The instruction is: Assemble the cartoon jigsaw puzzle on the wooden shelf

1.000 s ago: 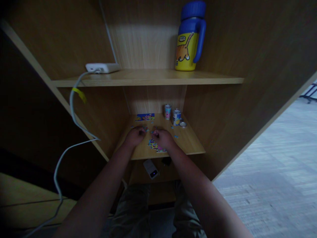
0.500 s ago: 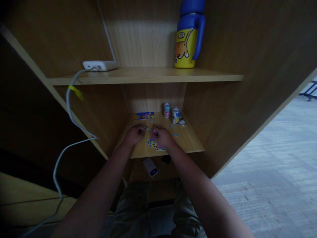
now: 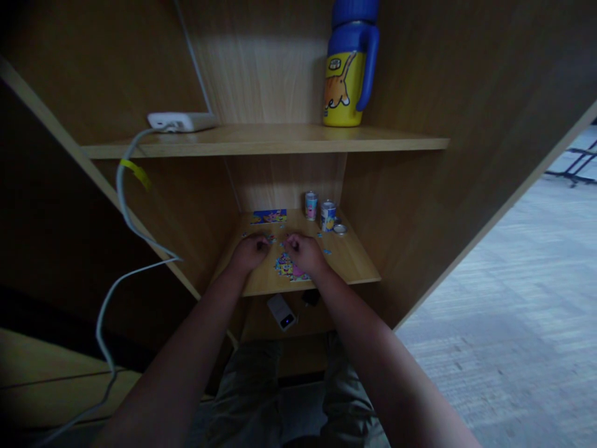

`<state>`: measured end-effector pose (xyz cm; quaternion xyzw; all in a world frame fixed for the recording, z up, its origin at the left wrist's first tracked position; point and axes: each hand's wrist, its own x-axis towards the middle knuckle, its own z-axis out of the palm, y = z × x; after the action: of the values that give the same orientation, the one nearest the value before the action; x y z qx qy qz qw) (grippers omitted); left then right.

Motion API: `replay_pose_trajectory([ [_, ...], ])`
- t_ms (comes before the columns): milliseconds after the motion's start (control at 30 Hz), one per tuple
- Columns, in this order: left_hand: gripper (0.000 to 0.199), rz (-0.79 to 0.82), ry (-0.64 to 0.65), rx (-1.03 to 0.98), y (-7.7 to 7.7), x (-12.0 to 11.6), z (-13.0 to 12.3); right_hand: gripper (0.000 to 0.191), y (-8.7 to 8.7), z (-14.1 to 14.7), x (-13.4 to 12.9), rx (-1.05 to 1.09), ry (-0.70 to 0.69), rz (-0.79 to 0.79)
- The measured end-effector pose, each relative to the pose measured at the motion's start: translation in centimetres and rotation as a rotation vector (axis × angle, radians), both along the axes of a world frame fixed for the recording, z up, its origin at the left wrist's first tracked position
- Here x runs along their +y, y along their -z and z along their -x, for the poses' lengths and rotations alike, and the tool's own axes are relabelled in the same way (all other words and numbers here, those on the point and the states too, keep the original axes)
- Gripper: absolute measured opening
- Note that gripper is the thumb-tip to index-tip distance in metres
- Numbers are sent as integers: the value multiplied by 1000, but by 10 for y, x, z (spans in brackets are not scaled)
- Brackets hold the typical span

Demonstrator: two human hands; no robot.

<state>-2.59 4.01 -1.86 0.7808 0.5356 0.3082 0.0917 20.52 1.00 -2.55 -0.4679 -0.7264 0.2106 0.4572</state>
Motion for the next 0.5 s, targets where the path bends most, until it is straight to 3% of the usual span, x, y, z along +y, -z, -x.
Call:
replay_pose_trajectory([
  [300,19,-21,6,-22,1,1,0,29,-6,-1,-7,78,120,-65],
  [500,19,-31,13,-26,5,2,2,30,-7,-3,-5,23,187,-53],
])
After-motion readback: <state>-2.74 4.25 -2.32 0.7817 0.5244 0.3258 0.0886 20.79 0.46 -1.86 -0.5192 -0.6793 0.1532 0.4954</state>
